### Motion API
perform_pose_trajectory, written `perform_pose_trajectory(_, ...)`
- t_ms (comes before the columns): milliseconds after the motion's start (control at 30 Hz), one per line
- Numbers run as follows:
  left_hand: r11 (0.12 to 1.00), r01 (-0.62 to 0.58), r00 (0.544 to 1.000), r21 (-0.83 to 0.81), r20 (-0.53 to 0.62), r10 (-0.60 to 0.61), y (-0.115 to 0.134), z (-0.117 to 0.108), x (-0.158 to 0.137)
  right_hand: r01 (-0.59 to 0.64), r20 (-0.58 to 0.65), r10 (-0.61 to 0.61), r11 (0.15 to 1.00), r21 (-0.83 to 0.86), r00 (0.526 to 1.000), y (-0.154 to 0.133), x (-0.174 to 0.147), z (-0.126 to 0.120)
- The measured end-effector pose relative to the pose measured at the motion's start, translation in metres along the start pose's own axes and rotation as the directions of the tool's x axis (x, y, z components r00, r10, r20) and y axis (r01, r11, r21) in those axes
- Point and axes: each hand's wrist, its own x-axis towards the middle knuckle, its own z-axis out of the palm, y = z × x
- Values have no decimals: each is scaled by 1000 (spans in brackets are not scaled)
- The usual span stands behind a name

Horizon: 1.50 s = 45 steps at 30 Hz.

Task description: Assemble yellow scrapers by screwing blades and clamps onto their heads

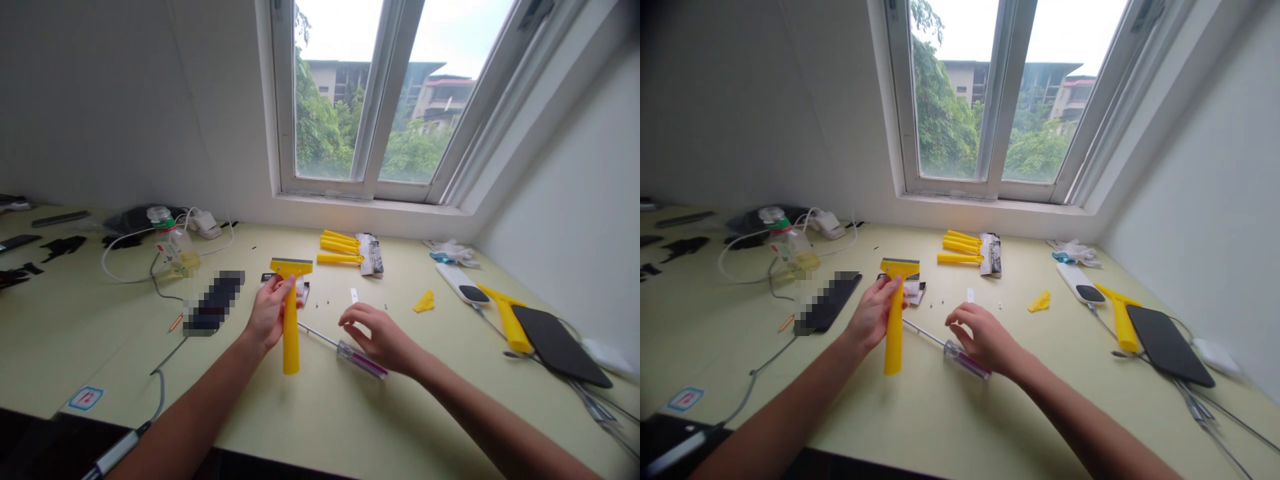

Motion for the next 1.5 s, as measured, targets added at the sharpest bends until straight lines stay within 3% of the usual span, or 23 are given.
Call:
perform_pose_trajectory(67, 1000, -2, 1000, 19, -9, 2, 0, 0, 0, -1, 150, 5, 1000, -21, 989, 4, 29, 5)
perform_pose_trajectory(133, 1000, -6, 1000, 30, -10, 7, 0, -1, -1, 11, 205, -5, 999, -31, 979, 7, 51, 15)
perform_pose_trajectory(267, 999, -33, 999, 25, 5, 33, 1, -1, 0, 35, 242, -24, 998, -43, 970, 6, 70, 33)
perform_pose_trajectory(367, 999, -31, 999, 37, 12, 30, 0, -2, 1, 40, 254, -26, 998, -48, 967, 7, 69, 33)
perform_pose_trajectory(500, 998, -14, 1000, 58, 3, 14, -1, -2, 1, -11, 197, 29, 996, -93, 980, 23, 59, 3)
perform_pose_trajectory(600, 998, 3, 1000, 55, 4, -4, -1, -2, 0, -124, 103, 141, 980, -156, 985, 43, 36, -32)
perform_pose_trajectory(700, 999, 45, 998, 20, 44, -46, -2, -3, -1, -239, 54, 254, 951, -195, 966, 60, 0, -60)
perform_pose_trajectory(767, 997, 80, 993, 8, 89, -81, -4, -3, -1, -306, 92, 325, 936, -173, 941, 66, -23, -70)
perform_pose_trajectory(900, 993, 108, 983, 41, 142, -113, -9, 0, -4, -401, 228, 408, 913, -78, 884, 65, -46, -66)
perform_pose_trajectory(1033, 993, 96, 976, 73, 188, -109, -12, 2, -7, -358, 301, 361, 931, -67, 883, 59, -43, -54)
perform_pose_trajectory(1300, 992, 111, 934, 62, 336, -125, -12, 3, -14, -296, 301, 343, 936, -192, 890, 58, -48, -47)
perform_pose_trajectory(1500, 994, 90, 929, 68, 353, -108, -14, 3, -14, -249, 244, 310, 935, -253, 919, 49, -53, -44)
